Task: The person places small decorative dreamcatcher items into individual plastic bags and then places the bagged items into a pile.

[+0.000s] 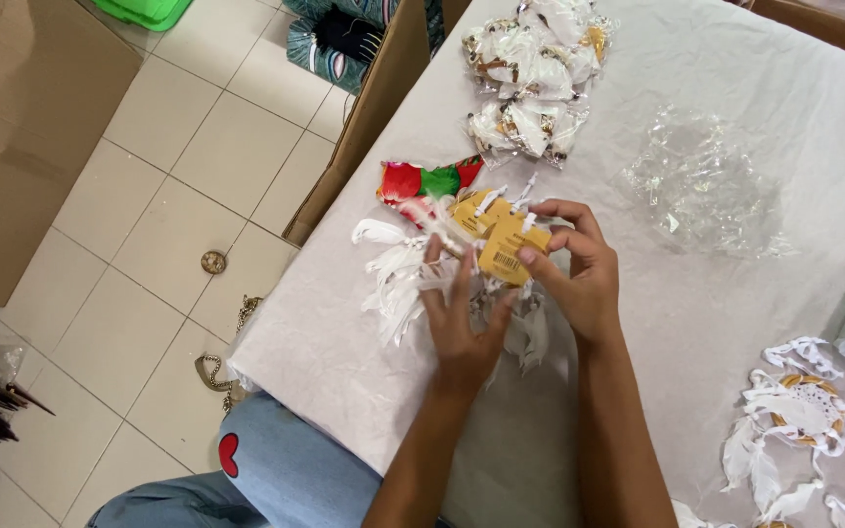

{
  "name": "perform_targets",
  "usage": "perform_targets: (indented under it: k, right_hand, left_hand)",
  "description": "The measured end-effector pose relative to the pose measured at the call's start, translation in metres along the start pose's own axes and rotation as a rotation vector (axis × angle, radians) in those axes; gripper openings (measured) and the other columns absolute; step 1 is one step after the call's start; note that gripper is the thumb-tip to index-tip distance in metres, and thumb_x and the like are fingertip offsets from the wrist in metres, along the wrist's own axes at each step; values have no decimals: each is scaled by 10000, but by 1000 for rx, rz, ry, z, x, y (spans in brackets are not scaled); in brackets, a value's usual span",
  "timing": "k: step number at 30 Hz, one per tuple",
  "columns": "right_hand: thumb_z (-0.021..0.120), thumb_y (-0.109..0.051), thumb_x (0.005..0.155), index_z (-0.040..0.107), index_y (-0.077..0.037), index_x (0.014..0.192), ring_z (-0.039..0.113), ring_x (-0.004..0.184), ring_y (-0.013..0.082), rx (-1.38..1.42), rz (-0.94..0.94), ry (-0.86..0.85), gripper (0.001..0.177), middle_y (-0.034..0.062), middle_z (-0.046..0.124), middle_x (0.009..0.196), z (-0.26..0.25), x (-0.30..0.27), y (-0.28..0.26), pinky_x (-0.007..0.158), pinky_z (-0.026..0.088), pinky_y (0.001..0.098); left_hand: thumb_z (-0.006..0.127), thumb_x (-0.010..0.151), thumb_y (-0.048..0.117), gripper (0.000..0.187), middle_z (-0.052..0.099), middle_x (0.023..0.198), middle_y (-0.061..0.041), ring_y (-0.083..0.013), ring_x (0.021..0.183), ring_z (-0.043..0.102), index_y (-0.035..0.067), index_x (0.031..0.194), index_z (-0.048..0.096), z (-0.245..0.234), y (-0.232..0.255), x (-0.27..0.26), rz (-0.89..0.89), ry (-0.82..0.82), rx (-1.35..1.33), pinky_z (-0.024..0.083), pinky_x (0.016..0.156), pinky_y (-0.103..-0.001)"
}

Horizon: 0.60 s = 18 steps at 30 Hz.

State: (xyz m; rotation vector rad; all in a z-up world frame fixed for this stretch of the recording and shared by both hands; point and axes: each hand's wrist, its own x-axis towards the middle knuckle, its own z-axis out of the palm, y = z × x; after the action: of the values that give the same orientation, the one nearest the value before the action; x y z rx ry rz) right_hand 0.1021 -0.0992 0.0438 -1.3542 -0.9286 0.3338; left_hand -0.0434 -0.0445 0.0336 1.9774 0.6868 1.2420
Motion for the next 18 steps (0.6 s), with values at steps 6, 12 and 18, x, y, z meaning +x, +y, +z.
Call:
perform_targets:
  k: [6, 12, 18]
  right_hand:
    - [552, -466, 1038, 741, -71, 935, 399, 1489, 281, 155, -52, -200, 450, 202, 505, 1535, 13, 8, -33, 1200, 301, 374]
    - [736, -60, 910, 705, -11, 985, 635, 1100, 265, 108, 11, -44, 95, 221, 661, 1200, 4, -3, 10, 986, 474, 371]
    - [603, -85, 954, 638, 68, 962, 633, 1023, 248, 200, 119, 57, 157, 251, 651, 1121, -10, -6, 21, 927, 493, 349]
  left_hand:
    - [690, 948, 328, 275, 673, 919, -138, -262, 872, 647, 54, 955, 712, 2, -15, -4, -248, -237, -532, 513, 852, -421]
    - [607, 1029, 132, 217, 733, 1033, -184, -174, 1021, 631, -24, 1125, 724, -2, -8, 3, -393, -202, -746, 526, 900, -409]
    - [591, 1026, 65, 443, 631, 1366, -201, -210, 1264, 539, -44, 1450, 521, 9, -23, -14, -501, -164, -877, 435, 1101, -451]
